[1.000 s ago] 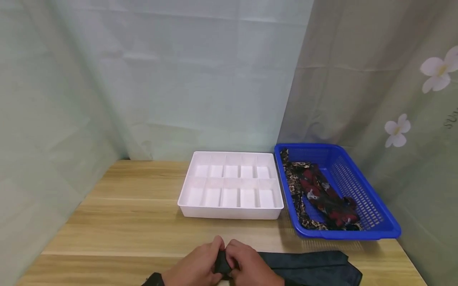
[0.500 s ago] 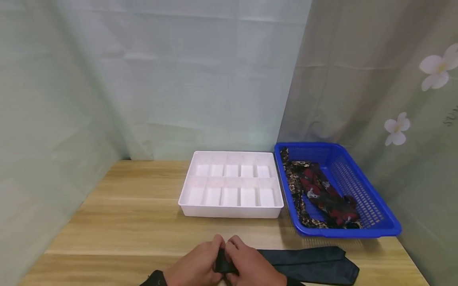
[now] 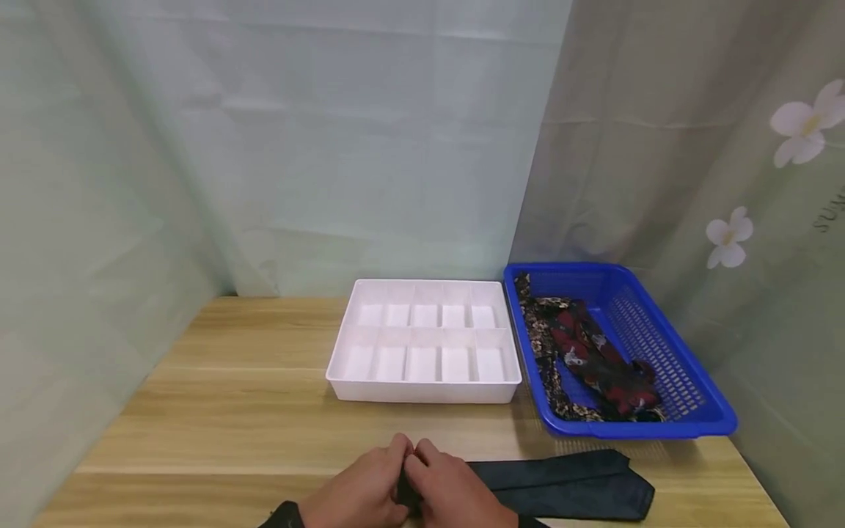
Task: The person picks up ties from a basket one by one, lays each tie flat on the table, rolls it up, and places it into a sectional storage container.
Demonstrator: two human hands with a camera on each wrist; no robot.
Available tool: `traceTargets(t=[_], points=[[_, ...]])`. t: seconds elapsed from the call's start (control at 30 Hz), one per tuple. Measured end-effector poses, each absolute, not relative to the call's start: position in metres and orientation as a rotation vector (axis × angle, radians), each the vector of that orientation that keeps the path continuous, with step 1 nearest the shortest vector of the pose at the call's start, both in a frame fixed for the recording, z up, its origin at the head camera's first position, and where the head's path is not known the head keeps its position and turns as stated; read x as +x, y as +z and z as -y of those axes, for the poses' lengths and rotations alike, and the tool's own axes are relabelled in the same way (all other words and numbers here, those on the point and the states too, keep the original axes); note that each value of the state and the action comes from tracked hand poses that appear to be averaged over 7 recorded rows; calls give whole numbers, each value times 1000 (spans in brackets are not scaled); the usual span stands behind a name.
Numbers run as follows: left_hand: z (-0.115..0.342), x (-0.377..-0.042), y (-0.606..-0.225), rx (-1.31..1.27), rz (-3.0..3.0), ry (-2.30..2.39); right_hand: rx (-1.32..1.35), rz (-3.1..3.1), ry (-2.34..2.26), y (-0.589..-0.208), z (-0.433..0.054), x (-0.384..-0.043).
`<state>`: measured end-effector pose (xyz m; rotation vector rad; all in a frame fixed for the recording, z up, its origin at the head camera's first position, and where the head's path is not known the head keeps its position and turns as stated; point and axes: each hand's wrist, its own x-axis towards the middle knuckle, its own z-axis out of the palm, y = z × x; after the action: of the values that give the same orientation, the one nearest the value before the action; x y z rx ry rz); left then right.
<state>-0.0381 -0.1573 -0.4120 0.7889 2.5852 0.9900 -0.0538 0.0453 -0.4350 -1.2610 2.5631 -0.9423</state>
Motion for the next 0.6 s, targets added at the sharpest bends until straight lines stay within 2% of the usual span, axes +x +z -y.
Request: traceTargets(t=[0.13,0.27,0.43,0.6], points=[[159,-37,-412,781,-2610,993,-1197,-2368,-1293,-443,-48,-56],[158,-38,-411,738,-2598,954,-1257,-2517,-1021,-439,-48,-55],[156,-37,-411,716,-2585,955,-1119,-2441,-1184,-440,-48,-52],[154,-36,-410,752,-2620,905,-1178,-2592,-891,-438,-46,-50]])
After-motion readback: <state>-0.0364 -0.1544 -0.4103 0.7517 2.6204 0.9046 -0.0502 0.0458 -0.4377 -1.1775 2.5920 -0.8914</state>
